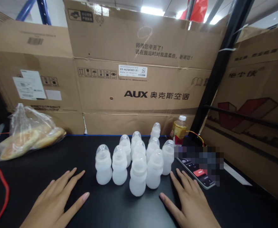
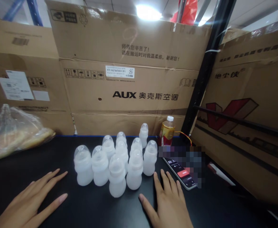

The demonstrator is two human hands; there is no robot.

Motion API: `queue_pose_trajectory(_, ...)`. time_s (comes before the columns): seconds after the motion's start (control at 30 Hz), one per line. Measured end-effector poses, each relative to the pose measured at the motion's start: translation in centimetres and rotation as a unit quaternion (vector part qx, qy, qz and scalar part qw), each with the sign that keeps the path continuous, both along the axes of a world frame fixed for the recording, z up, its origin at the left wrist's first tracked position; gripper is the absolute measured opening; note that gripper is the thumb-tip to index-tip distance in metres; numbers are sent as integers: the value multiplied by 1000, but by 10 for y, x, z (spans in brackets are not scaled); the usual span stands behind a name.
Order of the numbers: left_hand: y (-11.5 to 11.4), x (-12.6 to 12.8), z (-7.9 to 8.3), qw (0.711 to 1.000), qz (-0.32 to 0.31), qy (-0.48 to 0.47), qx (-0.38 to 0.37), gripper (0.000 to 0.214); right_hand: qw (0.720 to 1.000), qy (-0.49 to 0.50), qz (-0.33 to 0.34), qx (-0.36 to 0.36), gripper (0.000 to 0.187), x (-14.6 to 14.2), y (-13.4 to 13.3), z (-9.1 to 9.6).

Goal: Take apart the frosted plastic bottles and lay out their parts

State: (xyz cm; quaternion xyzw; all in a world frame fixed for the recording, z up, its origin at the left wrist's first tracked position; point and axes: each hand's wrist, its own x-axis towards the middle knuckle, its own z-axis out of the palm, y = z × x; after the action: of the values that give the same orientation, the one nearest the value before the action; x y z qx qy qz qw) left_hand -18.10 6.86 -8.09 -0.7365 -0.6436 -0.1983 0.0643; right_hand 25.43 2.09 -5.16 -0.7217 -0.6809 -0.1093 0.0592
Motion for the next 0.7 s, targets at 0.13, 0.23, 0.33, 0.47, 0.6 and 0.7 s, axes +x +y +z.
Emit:
queue_pose_trajectory(0.13, 0, 0, -2, 1000, -7, -4, 5, 79, 1000, 1, -1, 3, 83, 0, 1, -1)
queue_pose_trajectory(0.23, -1, 2, 0, 1000, -8, -9, 7, 76, 1000, 2, 8, 19, 82, 2, 1, -6)
queue_pose_trajectory(0.33, -2, 4, 4, 1000, -3, -6, -4, 78, 999, 5, 14, 44, 82, 5, 1, -13)
queue_pose_trajectory(0.47, -2, 6, 8, 1000, 0, -4, -14, 82, 998, 18, 22, 62, 82, 7, 2, -18)
queue_pose_trajectory(0.6, -2, 6, 9, 1000, 1, -5, -17, 82, 998, 24, 17, 54, 80, 6, 1, -15)
queue_pose_trajectory(0.7, -3, 6, 8, 1000, 3, -4, -19, 81, 999, 21, 12, 39, 81, 4, -1, -11)
